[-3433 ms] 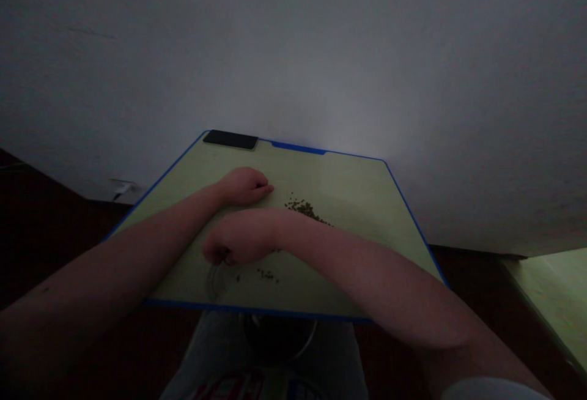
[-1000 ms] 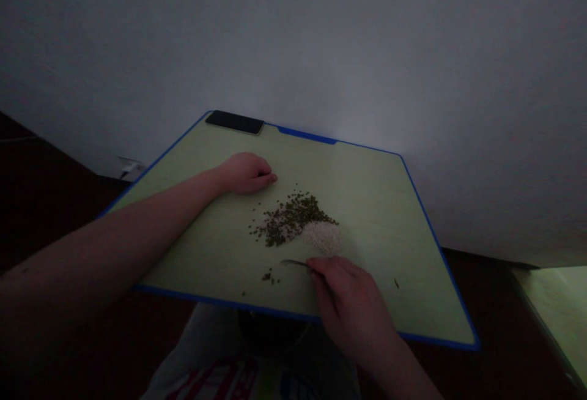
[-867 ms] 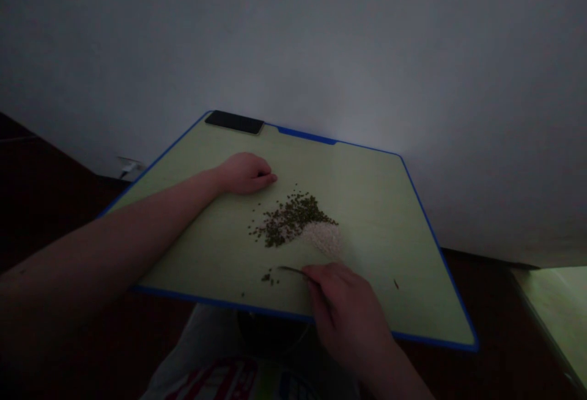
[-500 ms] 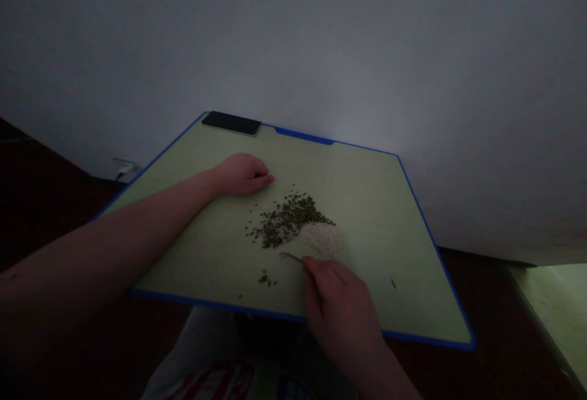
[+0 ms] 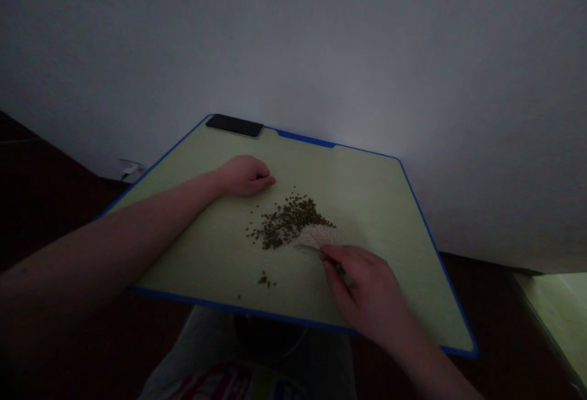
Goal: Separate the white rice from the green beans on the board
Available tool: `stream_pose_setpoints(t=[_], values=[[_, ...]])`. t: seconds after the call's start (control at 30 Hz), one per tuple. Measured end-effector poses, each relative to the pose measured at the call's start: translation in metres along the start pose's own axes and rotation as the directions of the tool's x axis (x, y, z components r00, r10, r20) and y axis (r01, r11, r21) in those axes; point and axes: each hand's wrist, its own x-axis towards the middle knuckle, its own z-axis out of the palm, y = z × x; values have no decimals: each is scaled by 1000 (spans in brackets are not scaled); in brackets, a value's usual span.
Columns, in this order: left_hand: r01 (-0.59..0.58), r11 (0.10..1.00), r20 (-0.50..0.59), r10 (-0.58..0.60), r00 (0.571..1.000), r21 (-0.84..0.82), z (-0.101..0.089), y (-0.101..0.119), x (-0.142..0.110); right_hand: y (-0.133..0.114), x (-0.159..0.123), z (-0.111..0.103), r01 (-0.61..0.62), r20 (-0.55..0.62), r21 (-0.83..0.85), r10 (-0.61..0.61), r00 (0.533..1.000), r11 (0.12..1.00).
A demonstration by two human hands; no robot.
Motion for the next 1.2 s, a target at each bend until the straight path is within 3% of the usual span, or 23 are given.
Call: stream_pose_setpoints(t=[0.1,0.2,0.5,0.77,1.0,1.2], values=[[12,1000,6,-12,1000,7,0,0,0,7,19,4,176,122,109,-189,974,978],[24,1000,-4,-24,1000,18,0,1,0,8,30,19,213,198,161,-243,949,964],[7,1000,11,-7,1000,25,0,0,0,-5,20,37,83,198,232,-130,972,969],[5,1000,-6,-5,1000,11,2,-1,1,-21,43,43,120,277,331,-218,936,936],[7,1000,8,-7,1000,18,0,1,0,-46,68,54,173,347,416,-332,877,893],[9,1000,17,-10,1000,16,0,1,0,-46,77,51,199,404,441,-392,827,875]])
